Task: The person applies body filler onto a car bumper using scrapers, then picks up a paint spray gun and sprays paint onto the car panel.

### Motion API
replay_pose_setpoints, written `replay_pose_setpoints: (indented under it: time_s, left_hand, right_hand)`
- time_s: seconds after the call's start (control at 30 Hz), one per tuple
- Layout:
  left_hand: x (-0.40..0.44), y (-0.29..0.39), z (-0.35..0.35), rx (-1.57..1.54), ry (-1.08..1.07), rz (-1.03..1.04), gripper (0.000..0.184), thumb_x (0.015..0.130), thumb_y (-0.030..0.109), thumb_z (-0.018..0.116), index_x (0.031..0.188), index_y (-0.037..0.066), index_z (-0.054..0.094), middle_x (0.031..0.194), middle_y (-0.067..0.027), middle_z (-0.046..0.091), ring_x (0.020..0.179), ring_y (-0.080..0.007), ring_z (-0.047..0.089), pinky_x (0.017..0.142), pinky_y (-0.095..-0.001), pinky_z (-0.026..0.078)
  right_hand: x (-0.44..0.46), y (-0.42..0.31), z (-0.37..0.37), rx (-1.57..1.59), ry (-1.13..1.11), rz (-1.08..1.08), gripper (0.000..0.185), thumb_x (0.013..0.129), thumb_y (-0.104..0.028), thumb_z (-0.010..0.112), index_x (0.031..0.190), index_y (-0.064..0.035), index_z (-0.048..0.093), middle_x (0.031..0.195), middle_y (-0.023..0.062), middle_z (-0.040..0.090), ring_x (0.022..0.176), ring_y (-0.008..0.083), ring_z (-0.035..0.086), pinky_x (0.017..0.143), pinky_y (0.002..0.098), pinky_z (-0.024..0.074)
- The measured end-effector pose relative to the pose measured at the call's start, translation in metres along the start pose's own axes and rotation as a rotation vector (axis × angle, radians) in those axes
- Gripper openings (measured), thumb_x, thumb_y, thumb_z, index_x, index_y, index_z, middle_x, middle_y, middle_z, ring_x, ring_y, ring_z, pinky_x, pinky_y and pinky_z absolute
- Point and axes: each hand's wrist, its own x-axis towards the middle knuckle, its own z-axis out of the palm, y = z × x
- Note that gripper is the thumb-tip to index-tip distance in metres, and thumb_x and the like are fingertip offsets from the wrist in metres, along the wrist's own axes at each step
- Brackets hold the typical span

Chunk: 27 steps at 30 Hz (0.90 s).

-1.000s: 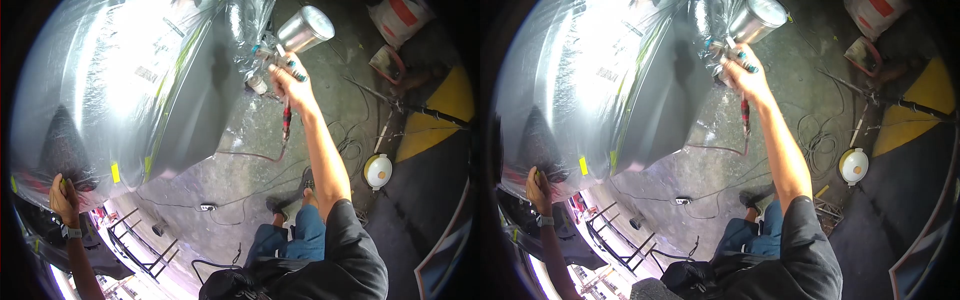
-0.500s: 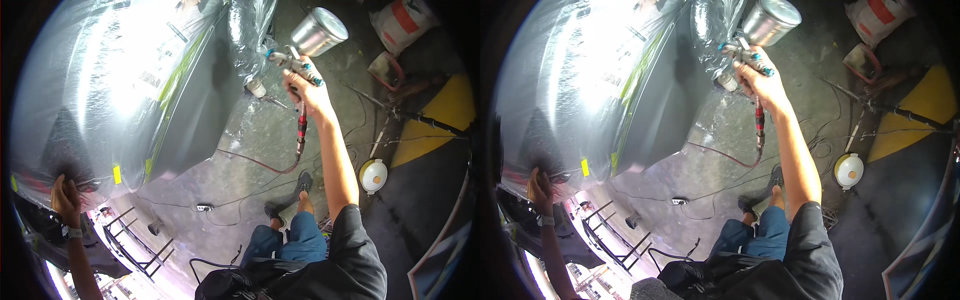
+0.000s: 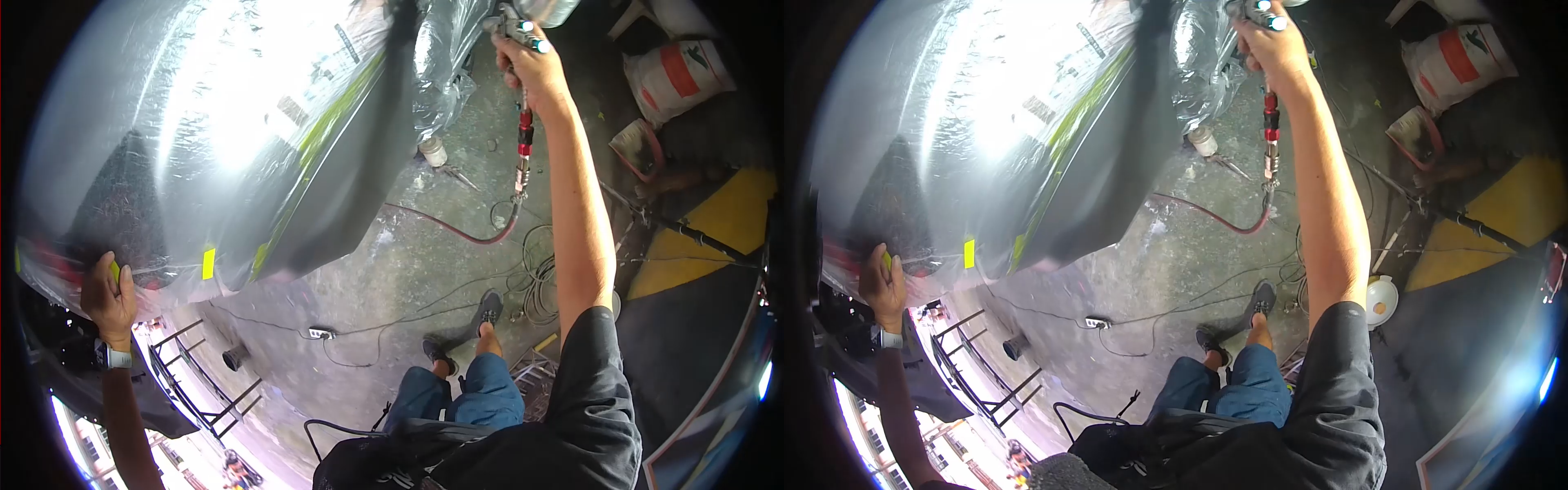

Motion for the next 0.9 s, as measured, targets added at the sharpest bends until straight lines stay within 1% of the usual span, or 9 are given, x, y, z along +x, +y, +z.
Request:
replay_pose_setpoints:
  time_s: [0.23, 0.33, 0.4, 0.47, 0.6, 0.77, 0.8, 0.87, 0.9]
  left_hand:
    - [0.007, 0.005, -0.002, -0.006, 0.018, -0.005, 0.033, 0.088, 0.011, 0.072, 0.119, 0.003, 0.063, 0.091, -0.0114, 0.066, 0.072, -0.0287, 0.061, 0.070, -0.0384, 0.051]
    - [0.000, 0.002, 0.003, -0.085, 0.015, -0.064, 0.032, 0.089, 0.011, 0.071, 0.119, 0.004, 0.063, 0.082, -0.0101, 0.063, 0.066, -0.0270, 0.057, 0.068, -0.0370, 0.050]
    - [0.008, 0.007, -0.002, -0.111, -0.014, -0.115, 0.031, 0.089, 0.011, 0.071, 0.118, 0.003, 0.063, 0.077, -0.0097, 0.059, 0.064, -0.0251, 0.055, 0.066, -0.0368, 0.049]
    - [0.014, 0.014, -0.006, -0.134, -0.007, -0.107, 0.031, 0.089, 0.011, 0.071, 0.118, 0.002, 0.063, 0.075, -0.0095, 0.059, 0.062, -0.0231, 0.054, 0.063, -0.0354, 0.048]
    - [0.021, 0.020, -0.007, -0.174, 0.085, -0.060, 0.032, 0.090, 0.011, 0.072, 0.119, 0.001, 0.064, 0.080, -0.0102, 0.065, 0.061, -0.0222, 0.054, 0.061, -0.0335, 0.048]
    - [0.027, 0.023, -0.003, -0.123, 0.187, 0.035, 0.034, 0.090, 0.018, 0.072, 0.120, 0.004, 0.062, 0.093, -0.0122, 0.072, 0.077, -0.0278, 0.068, 0.066, -0.0356, 0.052]
    - [0.027, 0.025, -0.003, -0.093, 0.203, 0.047, 0.036, 0.091, 0.020, 0.073, 0.120, 0.004, 0.061, 0.092, -0.0119, 0.071, 0.079, -0.0289, 0.069, 0.067, -0.0362, 0.053]
    - [0.022, 0.019, 0.000, -0.062, 0.084, -0.054, 0.041, 0.092, 0.013, 0.068, 0.131, 0.007, 0.058, 0.102, -0.0112, 0.071, 0.088, -0.0259, 0.070, 0.075, -0.0351, 0.054]
    - [0.021, 0.021, -0.001, -0.059, 0.088, -0.060, 0.041, 0.092, 0.013, 0.068, 0.131, 0.007, 0.058, 0.102, -0.0112, 0.071, 0.088, -0.0259, 0.070, 0.075, -0.0351, 0.054]
  right_hand:
    - [-0.070, -0.008, 0.010, -0.001, -0.054, 0.069, 0.027, 0.091, -0.014, 0.070, 0.117, -0.0143, 0.063, 0.066, -0.0049, 0.049, 0.050, 0.0033, 0.039, 0.041, 0.0229, 0.0288]
    - [-0.133, -0.002, 0.019, -0.204, -0.096, -0.033, 0.031, 0.091, -0.010, 0.068, 0.122, -0.0111, 0.061, 0.085, -0.0010, 0.064, 0.074, 0.0082, 0.058, 0.063, 0.0250, 0.0467]
    - [-0.187, -0.018, 0.038, -0.041, -0.160, -0.105, 0.037, 0.089, -0.010, 0.071, 0.124, -0.0110, 0.059, 0.098, 0.0009, 0.069, 0.086, 0.0107, 0.061, 0.077, 0.0296, 0.0500]
    - [-0.238, -0.018, 0.041, -0.300, -0.205, -0.103, 0.039, 0.088, -0.008, 0.071, 0.126, -0.0097, 0.058, 0.100, 0.0050, 0.071, 0.085, 0.0124, 0.062, 0.078, 0.0324, 0.0508]
    - [-0.330, -0.005, 0.043, -0.157, -0.460, 0.027, 0.041, 0.086, -0.004, 0.072, 0.124, -0.0049, 0.059, 0.086, 0.0099, 0.067, 0.076, 0.0179, 0.064, 0.072, 0.0340, 0.0509]
    - [-0.379, 0.012, 0.056, -0.161, -0.307, -0.069, 0.033, 0.088, -0.008, 0.073, 0.118, -0.0058, 0.059, 0.085, 0.0088, 0.064, 0.075, 0.0155, 0.061, 0.068, 0.0323, 0.0498]
    - [-0.380, 0.041, 0.054, 0.470, -0.173, 0.397, 0.032, 0.091, -0.012, 0.070, 0.119, -0.0061, 0.057, 0.087, 0.0067, 0.064, 0.077, 0.0139, 0.060, 0.069, 0.0310, 0.0498]
    - [-0.377, 0.014, 0.061, -0.200, -0.093, 0.039, 0.032, 0.095, -0.012, 0.066, 0.124, -0.0075, 0.054, 0.082, 0.0027, 0.061, 0.069, 0.0117, 0.056, 0.064, 0.0292, 0.0479]
    - [-0.375, 0.010, 0.065, -0.100, -0.054, 0.063, 0.032, 0.096, -0.012, 0.065, 0.125, -0.0083, 0.053, 0.080, 0.0009, 0.059, 0.067, 0.0102, 0.054, 0.061, 0.0275, 0.0461]
